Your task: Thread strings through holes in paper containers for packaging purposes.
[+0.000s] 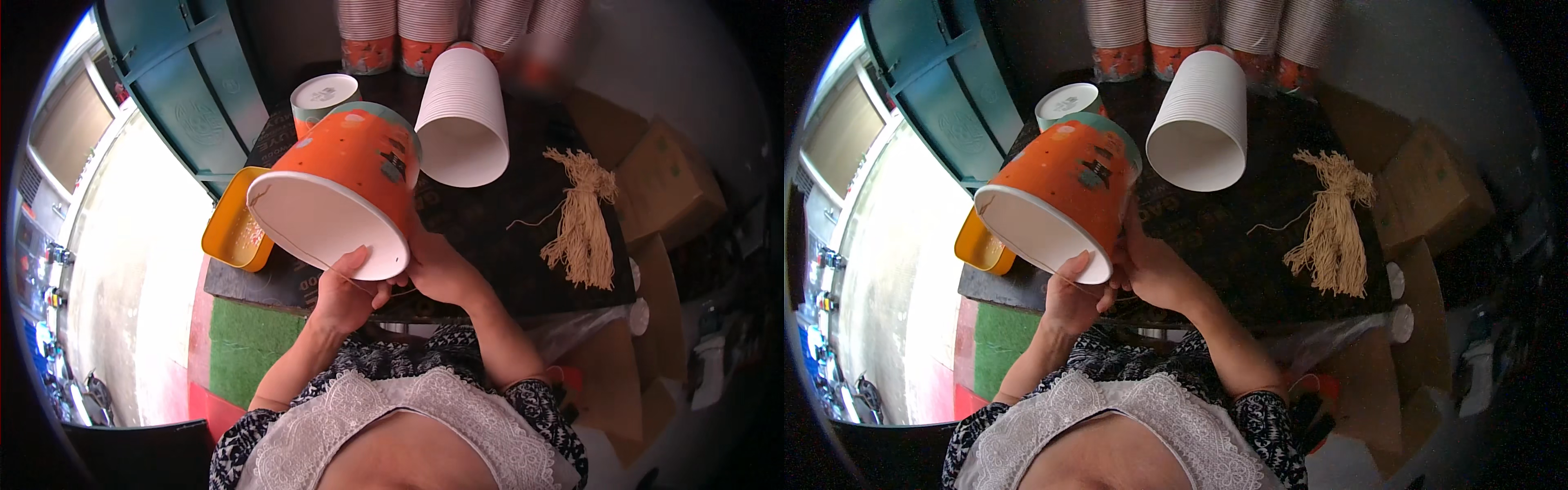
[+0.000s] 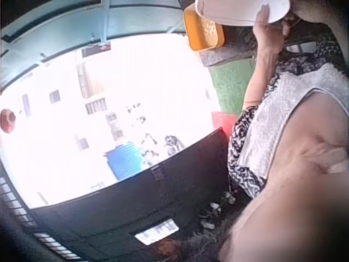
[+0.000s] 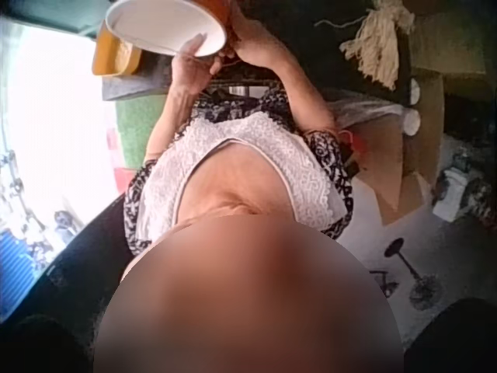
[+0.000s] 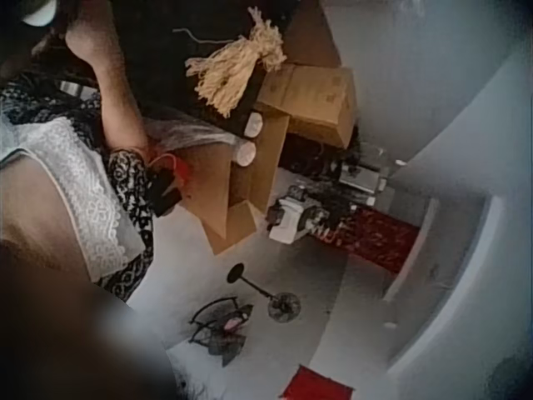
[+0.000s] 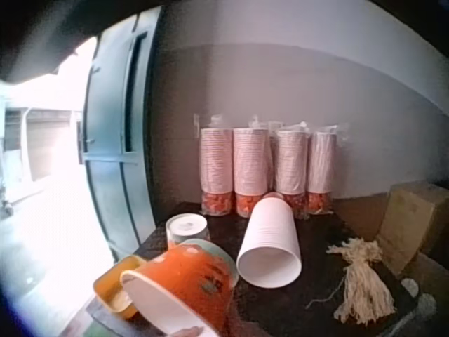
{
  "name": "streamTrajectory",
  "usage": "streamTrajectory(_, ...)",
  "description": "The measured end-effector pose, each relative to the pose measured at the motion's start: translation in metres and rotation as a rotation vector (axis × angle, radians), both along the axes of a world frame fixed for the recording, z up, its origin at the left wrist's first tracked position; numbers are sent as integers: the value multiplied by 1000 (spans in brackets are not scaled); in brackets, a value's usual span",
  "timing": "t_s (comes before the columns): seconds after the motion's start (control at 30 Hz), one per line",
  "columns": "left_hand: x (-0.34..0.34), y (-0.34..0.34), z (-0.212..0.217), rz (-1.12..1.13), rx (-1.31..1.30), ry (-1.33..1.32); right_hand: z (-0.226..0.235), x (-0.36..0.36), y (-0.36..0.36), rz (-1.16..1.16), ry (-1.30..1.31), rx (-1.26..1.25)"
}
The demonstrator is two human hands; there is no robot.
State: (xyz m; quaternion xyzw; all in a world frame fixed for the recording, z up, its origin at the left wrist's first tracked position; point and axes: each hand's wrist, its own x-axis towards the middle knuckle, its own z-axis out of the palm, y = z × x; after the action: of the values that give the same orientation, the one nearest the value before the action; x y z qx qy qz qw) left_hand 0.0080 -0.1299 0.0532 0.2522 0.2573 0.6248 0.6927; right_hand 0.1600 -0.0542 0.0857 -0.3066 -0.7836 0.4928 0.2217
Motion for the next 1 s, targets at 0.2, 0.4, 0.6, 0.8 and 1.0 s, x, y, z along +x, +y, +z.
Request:
streamTrajectory(0.2,2,-3,3,59,-17,-29,4,-3,-1,-15,80,-112)
streamTrajectory(0.4,-1,3,-5,95,-6,-134,-32,-4,-4,-316,297,156)
streamTrajectory(0.6,-3,9,0,127,59,-152,-29,-2,-10,-406,305,253)
streamTrajectory(0.8,-10,10,-15,8,37,-315,-20,-7,-21,-386,547,252)
streamTrajectory(1.0,0,7,-16,-144,201,-442,-7,-14,-31,-352,603,444)
